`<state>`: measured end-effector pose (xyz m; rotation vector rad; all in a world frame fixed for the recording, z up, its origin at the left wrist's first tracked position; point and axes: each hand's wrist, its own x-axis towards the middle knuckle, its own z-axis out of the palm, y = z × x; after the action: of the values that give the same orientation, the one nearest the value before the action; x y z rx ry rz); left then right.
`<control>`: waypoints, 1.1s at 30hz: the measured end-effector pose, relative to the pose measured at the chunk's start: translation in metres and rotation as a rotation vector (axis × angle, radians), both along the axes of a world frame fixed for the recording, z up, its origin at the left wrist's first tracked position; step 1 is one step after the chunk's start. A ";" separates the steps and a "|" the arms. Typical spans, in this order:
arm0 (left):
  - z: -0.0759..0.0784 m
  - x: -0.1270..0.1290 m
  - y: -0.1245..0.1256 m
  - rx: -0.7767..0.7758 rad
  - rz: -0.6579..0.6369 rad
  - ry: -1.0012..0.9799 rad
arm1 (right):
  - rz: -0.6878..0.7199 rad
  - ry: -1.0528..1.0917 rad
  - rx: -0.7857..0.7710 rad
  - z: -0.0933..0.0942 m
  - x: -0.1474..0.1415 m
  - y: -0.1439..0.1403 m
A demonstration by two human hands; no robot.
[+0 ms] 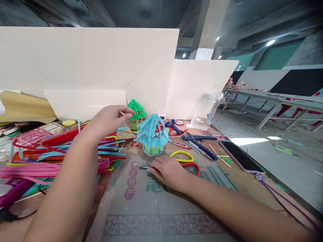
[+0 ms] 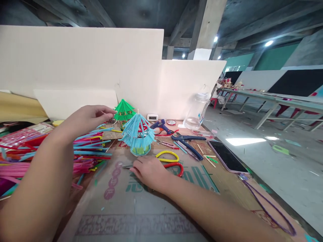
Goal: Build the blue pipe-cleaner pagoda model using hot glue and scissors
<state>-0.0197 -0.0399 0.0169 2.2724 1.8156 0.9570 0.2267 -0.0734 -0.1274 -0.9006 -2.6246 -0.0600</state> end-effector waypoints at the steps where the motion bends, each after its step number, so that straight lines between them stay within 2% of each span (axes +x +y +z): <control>1: 0.001 -0.005 -0.002 -0.041 0.011 0.074 | 0.018 0.012 0.038 -0.006 -0.001 0.001; 3: -0.003 -0.014 0.000 -0.155 0.024 0.228 | 0.055 0.032 0.072 -0.013 -0.003 0.002; 6: -0.019 -0.019 0.012 -0.394 0.049 0.401 | 0.072 0.039 0.072 -0.014 -0.003 0.001; 9: -0.032 -0.014 0.024 -0.454 0.074 0.463 | 0.066 0.025 0.061 -0.012 -0.002 0.001; 12: -0.031 -0.014 0.029 -0.325 0.128 0.437 | 0.057 0.015 0.049 -0.012 -0.002 0.001; 15: -0.025 -0.030 0.030 -0.182 0.241 0.398 | 0.059 0.006 0.045 -0.013 -0.003 0.002; 18: -0.026 -0.047 0.031 -0.193 0.263 0.364 | 0.059 0.001 0.054 -0.012 -0.003 0.001; 21: -0.034 -0.052 0.035 -0.209 0.219 0.337 | 0.046 -0.008 0.052 -0.010 -0.004 0.000; 24: -0.044 -0.047 0.041 -0.188 0.180 0.323 | 0.037 -0.021 0.033 -0.009 -0.005 -0.001; 27: -0.047 -0.039 0.044 -0.122 0.188 0.301 | 0.040 -0.033 0.014 -0.009 -0.005 0.000; 30: -0.041 -0.027 0.041 -0.009 0.231 0.254 | 0.044 -0.036 0.010 -0.010 -0.005 0.001; 33: -0.028 -0.006 0.030 0.132 0.220 0.196 | 0.051 -0.024 0.017 -0.011 -0.004 0.001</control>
<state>-0.0253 -0.0104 -0.0110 2.3535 2.1838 0.9386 0.2223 -0.0724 -0.1383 -0.8321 -2.6634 -0.0809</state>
